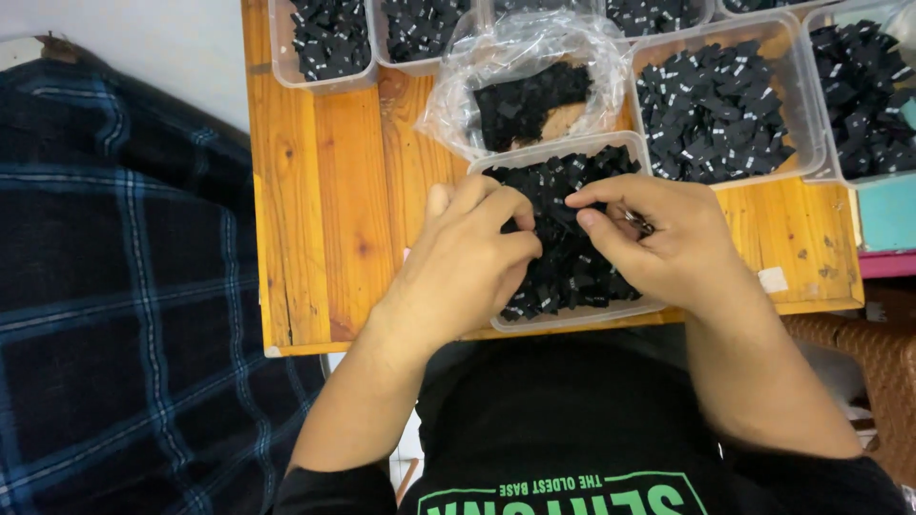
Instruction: Assembling or finishing small black plastic clips using a small hand tool at a workbench.
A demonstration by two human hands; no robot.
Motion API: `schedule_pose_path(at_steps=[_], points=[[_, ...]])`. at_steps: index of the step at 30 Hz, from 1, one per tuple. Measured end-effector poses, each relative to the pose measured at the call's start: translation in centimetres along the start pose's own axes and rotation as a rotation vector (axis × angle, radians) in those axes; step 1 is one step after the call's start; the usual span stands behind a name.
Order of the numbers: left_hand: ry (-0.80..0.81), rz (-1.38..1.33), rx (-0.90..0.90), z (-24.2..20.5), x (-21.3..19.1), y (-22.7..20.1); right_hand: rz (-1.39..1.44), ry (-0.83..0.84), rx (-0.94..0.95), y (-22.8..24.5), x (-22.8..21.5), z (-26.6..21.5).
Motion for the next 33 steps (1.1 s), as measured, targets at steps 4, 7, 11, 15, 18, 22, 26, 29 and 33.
schedule_pose_path(at_steps=[4,7,11,15,18,22,26,29,33], points=[[-0.050,-0.055,0.027,0.1,-1.0,-0.5,0.000,-0.005,-0.001,0.2,-0.5,0.3],[-0.225,-0.130,0.177,0.2,-2.2,-1.5,-0.005,0.082,0.057,-0.1,-0.6,0.2],[-0.391,-0.175,0.377,0.8,-3.7,-2.8,0.222,0.179,0.103,-0.1,-1.4,0.2],[-0.429,-0.211,0.468,1.3,-4.0,-3.2,0.400,0.133,0.103,-1.0,-1.2,-1.0],[-0.433,-0.212,0.499,1.6,-4.0,-3.1,0.510,0.071,0.079,-0.2,-1.9,-0.9],[-0.438,-0.202,0.498,1.8,-3.9,-3.0,0.512,0.035,0.059,0.0,-1.9,-0.6],[-0.470,-0.193,0.495,2.0,-3.9,-3.0,0.517,-0.009,0.044,0.0,-1.6,-0.4],[-0.510,-0.208,0.453,2.0,-3.8,-2.6,0.482,-0.053,0.050,-0.3,-1.6,-0.3],[-0.534,-0.309,0.351,2.3,-3.5,-1.2,0.335,-0.091,0.102,-1.2,-1.9,-0.3]])
Point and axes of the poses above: each hand's wrist, its own z-axis towards the middle knuckle, its own x-axis out of the palm, y = z × x, the point moved 4 cm from there along z, towards the middle knuckle, and after that the axes turned 15 degrees about -z, right-handed, at the moved point
